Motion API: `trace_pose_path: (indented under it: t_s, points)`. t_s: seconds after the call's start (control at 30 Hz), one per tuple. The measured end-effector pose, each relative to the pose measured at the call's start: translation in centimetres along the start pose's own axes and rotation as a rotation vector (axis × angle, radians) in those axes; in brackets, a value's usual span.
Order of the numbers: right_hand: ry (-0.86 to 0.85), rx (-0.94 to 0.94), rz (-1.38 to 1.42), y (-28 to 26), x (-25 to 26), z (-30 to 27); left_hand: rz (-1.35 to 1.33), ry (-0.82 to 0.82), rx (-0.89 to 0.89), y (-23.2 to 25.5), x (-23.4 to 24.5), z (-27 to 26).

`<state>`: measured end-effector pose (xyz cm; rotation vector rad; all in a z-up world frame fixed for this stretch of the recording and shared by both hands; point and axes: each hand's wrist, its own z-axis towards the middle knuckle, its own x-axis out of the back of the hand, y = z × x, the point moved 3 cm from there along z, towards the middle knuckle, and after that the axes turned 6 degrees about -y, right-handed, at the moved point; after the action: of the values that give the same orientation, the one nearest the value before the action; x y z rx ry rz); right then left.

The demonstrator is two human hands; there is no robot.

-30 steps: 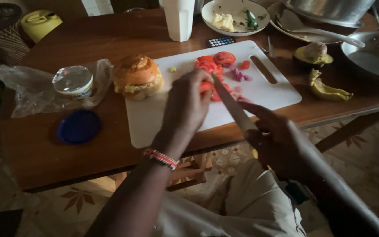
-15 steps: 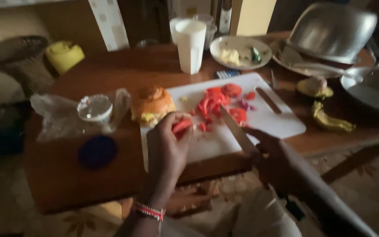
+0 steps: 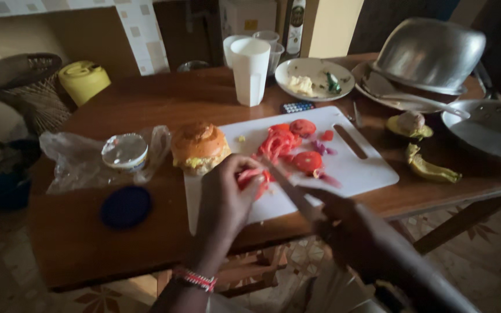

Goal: The person slices tomatoes on a cutting board using a knife and puts the slices into a burger.

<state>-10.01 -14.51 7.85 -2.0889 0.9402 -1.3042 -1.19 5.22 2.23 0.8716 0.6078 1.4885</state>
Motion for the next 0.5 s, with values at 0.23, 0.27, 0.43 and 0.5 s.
trace_pose_path:
  t_s: [0.23,0.27,0.43,0.5]
  points:
    - [-0.155,0.084,-0.102,-0.9,0.2,0.4,0.222,0.028,0.113,0.3,2.1,0.2]
    - [-0.135,0.067,-0.121,-1.1,0.6,0.7,0.227,0.027,0.116,0.6,2.4,0.0]
    - [-0.031,0.054,-0.198,-0.4,1.3,0.6,0.245,0.018,0.198,0.9,2.8,-0.2]
    - [-0.166,0.202,-0.287,0.3,0.2,0.2,0.197,0.071,0.192,0.5,3.0,0.4]
